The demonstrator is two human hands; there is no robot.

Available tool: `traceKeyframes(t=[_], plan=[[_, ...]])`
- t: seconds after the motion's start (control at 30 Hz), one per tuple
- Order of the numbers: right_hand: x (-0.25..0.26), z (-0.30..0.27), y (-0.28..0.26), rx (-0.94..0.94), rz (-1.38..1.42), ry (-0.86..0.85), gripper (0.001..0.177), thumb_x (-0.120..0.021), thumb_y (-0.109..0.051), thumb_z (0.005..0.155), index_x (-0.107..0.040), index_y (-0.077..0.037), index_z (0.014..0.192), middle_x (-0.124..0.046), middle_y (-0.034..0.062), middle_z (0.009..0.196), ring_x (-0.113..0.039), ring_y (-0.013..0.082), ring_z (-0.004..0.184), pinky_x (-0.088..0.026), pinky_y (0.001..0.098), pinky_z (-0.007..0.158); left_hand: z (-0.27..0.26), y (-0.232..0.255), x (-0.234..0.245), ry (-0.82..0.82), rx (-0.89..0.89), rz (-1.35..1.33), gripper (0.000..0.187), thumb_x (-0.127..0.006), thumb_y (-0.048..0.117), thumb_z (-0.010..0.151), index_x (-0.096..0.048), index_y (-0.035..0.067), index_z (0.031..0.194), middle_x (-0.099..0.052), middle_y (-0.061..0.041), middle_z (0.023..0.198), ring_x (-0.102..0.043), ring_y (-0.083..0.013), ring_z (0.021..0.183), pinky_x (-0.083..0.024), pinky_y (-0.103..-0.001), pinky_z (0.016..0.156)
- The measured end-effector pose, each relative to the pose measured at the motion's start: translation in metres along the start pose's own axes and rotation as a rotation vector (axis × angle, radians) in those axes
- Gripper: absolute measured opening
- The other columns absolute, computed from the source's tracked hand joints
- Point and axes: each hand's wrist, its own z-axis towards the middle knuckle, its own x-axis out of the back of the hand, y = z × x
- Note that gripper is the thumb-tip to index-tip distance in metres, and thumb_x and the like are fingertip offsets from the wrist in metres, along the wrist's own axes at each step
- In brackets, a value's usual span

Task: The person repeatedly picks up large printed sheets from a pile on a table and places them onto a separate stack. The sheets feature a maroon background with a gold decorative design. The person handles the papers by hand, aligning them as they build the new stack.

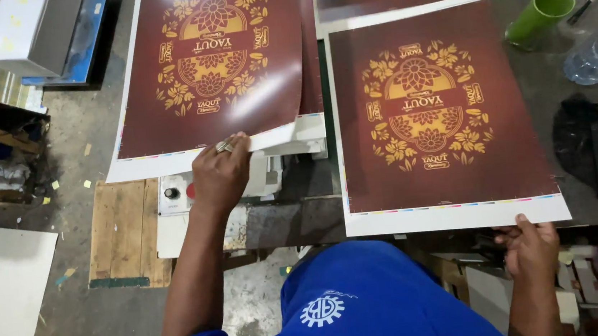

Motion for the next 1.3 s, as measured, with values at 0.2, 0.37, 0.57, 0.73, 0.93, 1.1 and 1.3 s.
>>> traceKeyframes(t=[0.2, 0.37, 0.57, 0.73, 0.93, 1.1, 1.3], plan=[[-0.016, -0.013, -0.010, 0.004, -0.119, -0.036, 0.029, -0.056, -0.008, 0.110, -0.053, -0.002, 0.138, -0.067, 0.0135, 0.111, -0.070, 0.0211, 0.084, -0.054, 0.0320, 0.056, -0.010, 0.016, 0.003, -0.335, -0.098, 0.055, 0.033, -0.069, 0.012, 0.085, -0.067, 0.000, 0.116, -0.074, -0.019, 0.122, -0.075, -0.0304, 0.096, -0.060, -0.040, 0.081], [-0.044, 0.014, -0.005, -0.001, -0.103, -0.146, 0.033, -0.052, -0.008, 0.109, -0.048, -0.002, 0.142, -0.069, 0.0138, 0.111, -0.071, 0.0211, 0.082, -0.054, 0.0296, 0.056, -0.025, 0.013, -0.003, -0.280, -0.049, 0.069, 0.034, -0.064, 0.005, 0.086, -0.067, -0.001, 0.120, -0.072, -0.021, 0.126, -0.073, -0.0306, 0.110, -0.060, -0.040, 0.086], [-0.092, 0.085, -0.006, -0.011, -0.108, -0.228, 0.035, -0.051, -0.013, 0.111, -0.044, -0.002, 0.143, -0.068, 0.0139, 0.110, -0.072, 0.0243, 0.085, -0.055, 0.0322, 0.057, -0.019, 0.009, 0.002, -0.116, 0.052, -0.034, 0.022, -0.062, 0.004, 0.097, -0.067, 0.001, 0.119, -0.076, -0.018, 0.111, -0.077, -0.0292, 0.092, -0.061, -0.040, 0.075], [-0.109, 0.091, -0.011, -0.120, -0.092, -0.292, 0.041, -0.048, -0.026, 0.113, -0.040, -0.002, 0.145, -0.071, 0.0173, 0.114, -0.075, 0.0244, 0.091, -0.056, 0.0325, 0.060, -0.014, 0.013, 0.024, -0.051, 0.237, 0.053, 0.021, -0.070, 0.009, 0.100, -0.072, 0.005, 0.120, -0.072, -0.014, 0.073, -0.072, -0.0309, 0.065, -0.055, -0.043, 0.059], [-0.128, 0.035, 0.019, -0.176, -0.182, -0.298, 0.055, -0.055, -0.025, 0.108, -0.043, -0.003, 0.156, -0.073, 0.0209, 0.114, -0.071, 0.0249, 0.089, -0.052, 0.0325, 0.061, -0.024, 0.058, 0.013, 0.207, 0.006, -0.143, 0.028, -0.069, 0.004, 0.094, -0.069, 0.002, 0.123, -0.076, -0.020, 0.113, -0.074, -0.0266, 0.077, -0.058, -0.039, 0.070], [-0.203, -0.034, 0.001, -0.200, -0.167, -0.624, 0.048, -0.057, -0.023, 0.102, -0.053, -0.008, 0.147, -0.074, 0.0140, 0.110, -0.072, 0.0218, 0.085, -0.052, 0.0303, 0.060, -0.017, 0.131, -0.030, 0.061, -0.152, -0.330, 0.027, -0.074, 0.011, 0.092, -0.067, -0.001, 0.115, -0.069, -0.018, 0.121, -0.072, -0.0328, 0.113, -0.058, -0.043, 0.099], [-0.235, -0.064, -0.032, -0.355, 0.156, -0.839, 0.039, -0.057, -0.018, 0.098, -0.053, -0.002, 0.134, -0.072, 0.0060, 0.114, -0.073, 0.0198, 0.094, -0.062, 0.0367, 0.072, 0.006, 0.169, -0.028, -0.149, -0.223, -0.423, 0.042, -0.073, 0.026, 0.090, -0.064, -0.004, 0.117, -0.064, -0.023, 0.131, -0.059, -0.0390, 0.129, -0.045, -0.052, 0.110]])
